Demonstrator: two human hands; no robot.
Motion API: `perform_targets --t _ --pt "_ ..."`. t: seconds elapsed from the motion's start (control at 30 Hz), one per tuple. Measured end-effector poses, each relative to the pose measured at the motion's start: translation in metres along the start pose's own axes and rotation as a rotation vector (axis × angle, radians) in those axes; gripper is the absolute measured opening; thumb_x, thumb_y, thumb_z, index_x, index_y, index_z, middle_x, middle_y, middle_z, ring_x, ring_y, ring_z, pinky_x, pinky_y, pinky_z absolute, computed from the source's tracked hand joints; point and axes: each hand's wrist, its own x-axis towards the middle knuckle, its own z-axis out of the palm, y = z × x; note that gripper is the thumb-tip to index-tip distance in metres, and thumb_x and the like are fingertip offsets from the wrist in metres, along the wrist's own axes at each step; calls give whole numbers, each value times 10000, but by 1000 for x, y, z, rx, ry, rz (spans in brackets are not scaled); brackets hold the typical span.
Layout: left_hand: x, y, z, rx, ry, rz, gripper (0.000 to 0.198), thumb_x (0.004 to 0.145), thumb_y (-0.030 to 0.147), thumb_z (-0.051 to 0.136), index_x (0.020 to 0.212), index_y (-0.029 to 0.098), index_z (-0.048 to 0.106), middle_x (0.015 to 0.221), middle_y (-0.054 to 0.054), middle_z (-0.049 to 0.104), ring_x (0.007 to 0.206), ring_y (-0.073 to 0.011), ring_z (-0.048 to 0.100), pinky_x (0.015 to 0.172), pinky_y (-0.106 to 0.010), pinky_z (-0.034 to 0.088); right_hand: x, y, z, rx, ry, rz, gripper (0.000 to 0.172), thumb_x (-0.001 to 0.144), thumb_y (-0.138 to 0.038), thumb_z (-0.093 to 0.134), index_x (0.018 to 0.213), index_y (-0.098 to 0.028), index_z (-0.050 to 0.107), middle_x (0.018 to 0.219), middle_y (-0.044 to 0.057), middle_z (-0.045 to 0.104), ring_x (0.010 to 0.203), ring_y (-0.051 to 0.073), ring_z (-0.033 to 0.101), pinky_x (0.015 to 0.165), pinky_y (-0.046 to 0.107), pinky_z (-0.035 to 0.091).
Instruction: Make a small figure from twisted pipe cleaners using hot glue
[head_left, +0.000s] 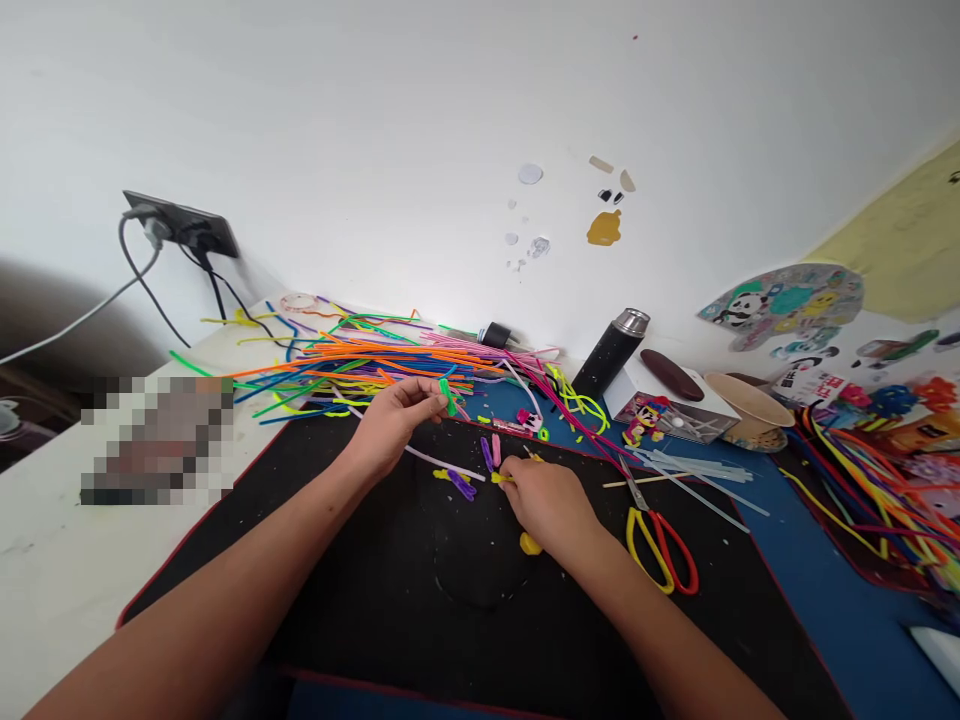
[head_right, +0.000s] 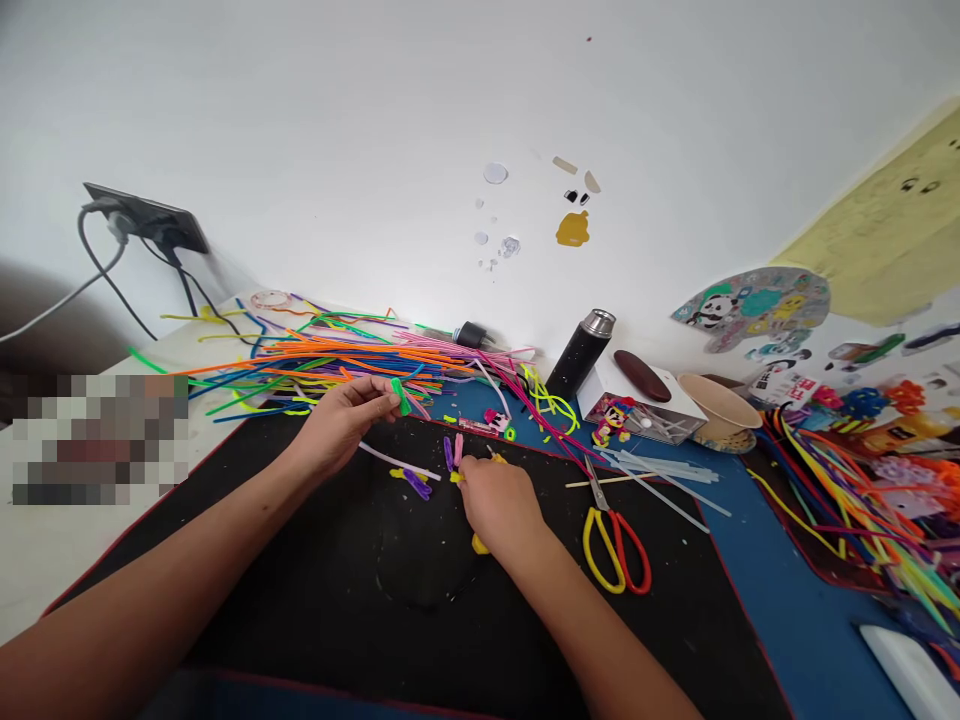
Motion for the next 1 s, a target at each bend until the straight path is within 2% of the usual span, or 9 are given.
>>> perform_targets --t 0.13,0.2,0.33,0.47,0.63,0.77,0.9,1.0 --pt "-1 0 0 -20 -9 -6 338 638 388 936 747 167 705 692 -2 653 651 -143 571 674 -285 436 -5 6 -1 222 65 25 139 973 -249 633 1013 -245 766 838 26 787 793 230 730 627 299 378" --pt "-1 0 0 -31 -16 -14 332 637 381 937 747 167 707 691 -1 655 648 -140 572 670 -281 435 -8 7 -1 398 109 29 119 955 -255 649 981 -245 765 738 -2 744 694 196 690 599 288 368" --pt "-3 0 2 -53 -42 -39 314 645 361 933 736 162 708 694 1 653 645 -130 571 668 -270 436 -5 4 2 810 163 -8 95 919 -293 659 918 -229 730 685 -26 680 576 156 627 559 267 402" --pt "-6 0 5 -67 -109 -70 304 648 337 935 752 164 708 711 0 671 651 -130 584 685 -269 457 10 -6 2 1225 157 8 186 888 -385 682 927 -203 684 650 -43 618 471 124 571 488 252 431" --pt "-8 0 7 -64 -150 -106 312 653 335 937 781 167 708 711 4 672 648 -128 587 684 -264 465 28 -14 -4 1568 196 38 326 825 -495 760 883 -184 681 600 -38 615 425 111 558 390 209 362" --pt "-9 3 9 -60 -149 -123 342 638 364 946 789 162 715 721 -1 665 656 -132 589 683 -267 473 35 -19 -3 1694 226 54 354 803 -514 792 849 -179 688 566 -42 595 403 95 510 374 202 330" --pt "-9 4 9 -73 -136 -133 340 627 356 951 785 162 721 731 0 648 663 -132 583 680 -270 476 42 -21 -5 1698 290 51 334 791 -484 815 850 -172 712 487 -76 506 385 72 399 378 199 278" --pt "-9 3 8 -70 -135 -141 314 654 352 936 787 158 728 762 -6 646 666 -126 574 684 -268 474 49 -22 -12 1695 325 30 331 771 -469 841 850 -173 714 486 -86 486 391 73 390 385 203 295"
